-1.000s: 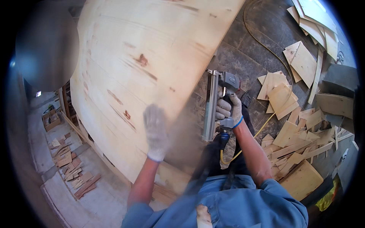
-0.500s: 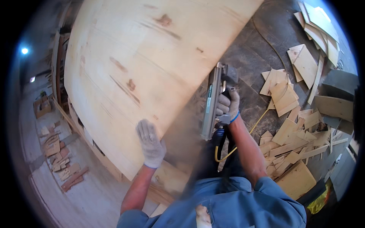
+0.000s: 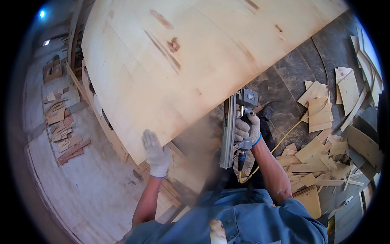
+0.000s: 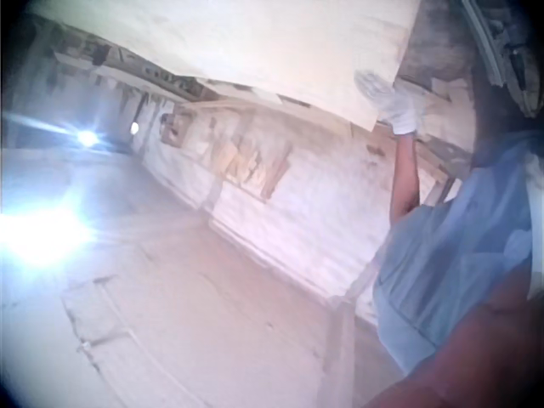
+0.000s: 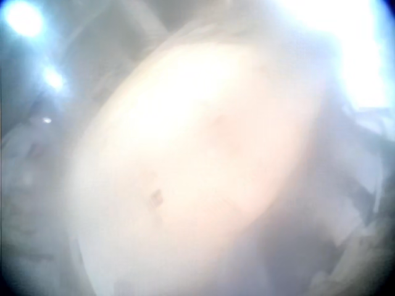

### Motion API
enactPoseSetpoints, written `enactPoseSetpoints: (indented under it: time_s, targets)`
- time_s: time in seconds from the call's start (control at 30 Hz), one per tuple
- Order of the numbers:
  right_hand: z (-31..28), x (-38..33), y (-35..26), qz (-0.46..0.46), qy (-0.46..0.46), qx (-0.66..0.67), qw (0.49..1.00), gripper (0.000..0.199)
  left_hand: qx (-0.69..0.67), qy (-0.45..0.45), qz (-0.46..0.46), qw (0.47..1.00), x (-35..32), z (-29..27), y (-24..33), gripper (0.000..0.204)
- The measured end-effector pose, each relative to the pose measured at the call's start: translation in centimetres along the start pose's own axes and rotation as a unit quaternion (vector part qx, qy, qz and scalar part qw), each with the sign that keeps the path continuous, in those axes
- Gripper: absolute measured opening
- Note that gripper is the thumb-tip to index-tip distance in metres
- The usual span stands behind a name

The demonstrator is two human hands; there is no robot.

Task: The person marks a large plywood sheet using a smaller board as a template and a red pencil, then hammers nails into the plywood and uses a nail gun to fasten the pieces together. The person works in a cluttered workshop with wood scraps on the floor.

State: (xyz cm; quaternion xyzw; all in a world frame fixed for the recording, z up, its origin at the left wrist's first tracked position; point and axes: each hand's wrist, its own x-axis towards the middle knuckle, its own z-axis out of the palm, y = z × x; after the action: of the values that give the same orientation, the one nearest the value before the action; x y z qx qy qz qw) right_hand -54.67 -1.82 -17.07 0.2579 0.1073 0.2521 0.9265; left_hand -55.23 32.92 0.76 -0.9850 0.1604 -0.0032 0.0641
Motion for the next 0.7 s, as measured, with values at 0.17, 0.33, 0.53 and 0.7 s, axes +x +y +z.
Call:
enactPoseSetpoints:
  time_s: [0.17,0.33,0.53,0.7]
  targets:
    - [-2.0,1.2,1.8,0.034,-0.055,0.058,0.996,0.037,0.009,0.042,-0.031,0.999,-3.9,3.0,-2.8,0.1]
    - [-4.1,0.9,4.9,-0.006,-0.078,0.003,0.997,0.048,-0.009,0.066,-0.014,0.998,-3.5,2.5,-2.4,0.099]
    - [-7.4,0.6,14.1,-0.016,-0.05,-0.074,0.996,0.047,-0.06,0.017,0.008,0.998,-8.5,2.9,-7.1,0.098]
    - [-10.3,2.0,20.8,-0.004,-0.025,-0.08,0.996,0.045,-0.024,0.065,-0.009,0.998,-15.3,3.7,-15.7,0.088]
